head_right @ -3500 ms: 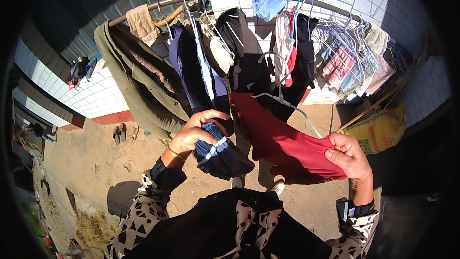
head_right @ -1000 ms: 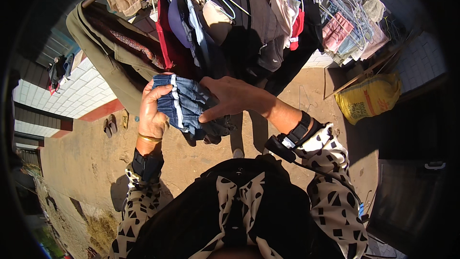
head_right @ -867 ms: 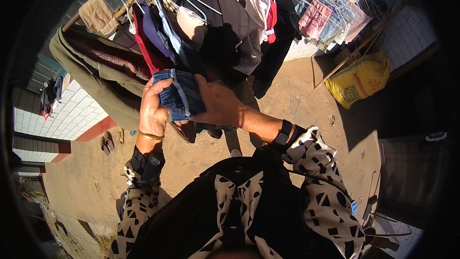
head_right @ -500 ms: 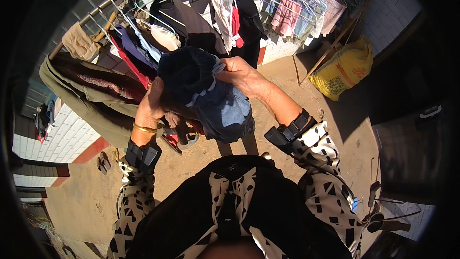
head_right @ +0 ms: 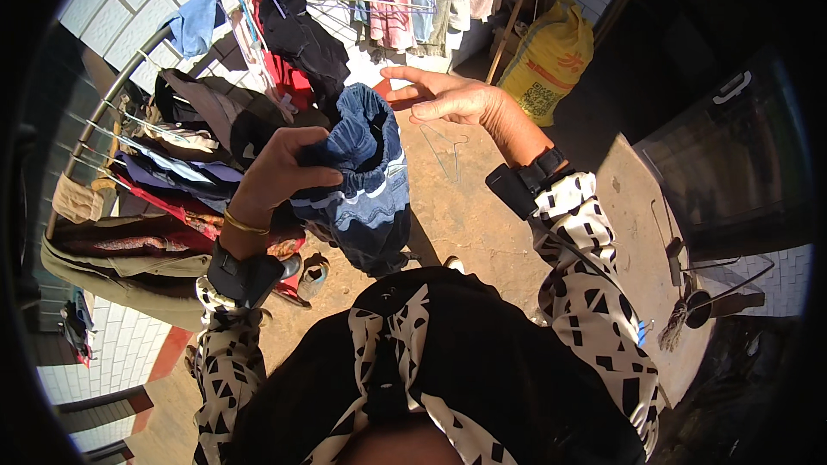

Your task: The person hangs various garments on hangers and places them on a clothes rack. They retrieve clothes from a washing machine, then hang shirts, pants, and other items on hangers before arranging them on the rack.

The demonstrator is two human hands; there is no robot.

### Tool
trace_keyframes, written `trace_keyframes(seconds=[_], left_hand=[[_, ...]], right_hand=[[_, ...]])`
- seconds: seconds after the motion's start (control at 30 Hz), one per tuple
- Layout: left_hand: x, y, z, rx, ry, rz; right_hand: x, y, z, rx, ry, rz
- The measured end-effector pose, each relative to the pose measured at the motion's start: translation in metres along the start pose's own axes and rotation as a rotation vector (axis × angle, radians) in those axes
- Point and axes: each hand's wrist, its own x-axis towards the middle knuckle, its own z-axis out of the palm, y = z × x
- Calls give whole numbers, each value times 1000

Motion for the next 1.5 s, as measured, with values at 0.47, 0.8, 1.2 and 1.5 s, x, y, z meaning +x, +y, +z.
trace_keyframes(seconds=[0.47,0.8,1.2,1.5], left_hand=[[100,13,26,464,-192,174],[119,-46,5,994,-124,262],[120,-5,72,896,175,324],[142,-62,103,278,-228,136]], right_hand=[[-74,-12,-76,-503,703,129],[-75,-52,-107,-890,1037,105],[-112,-45,-93,-957,862,163],[-119,-25,-175,-616,823,-141]])
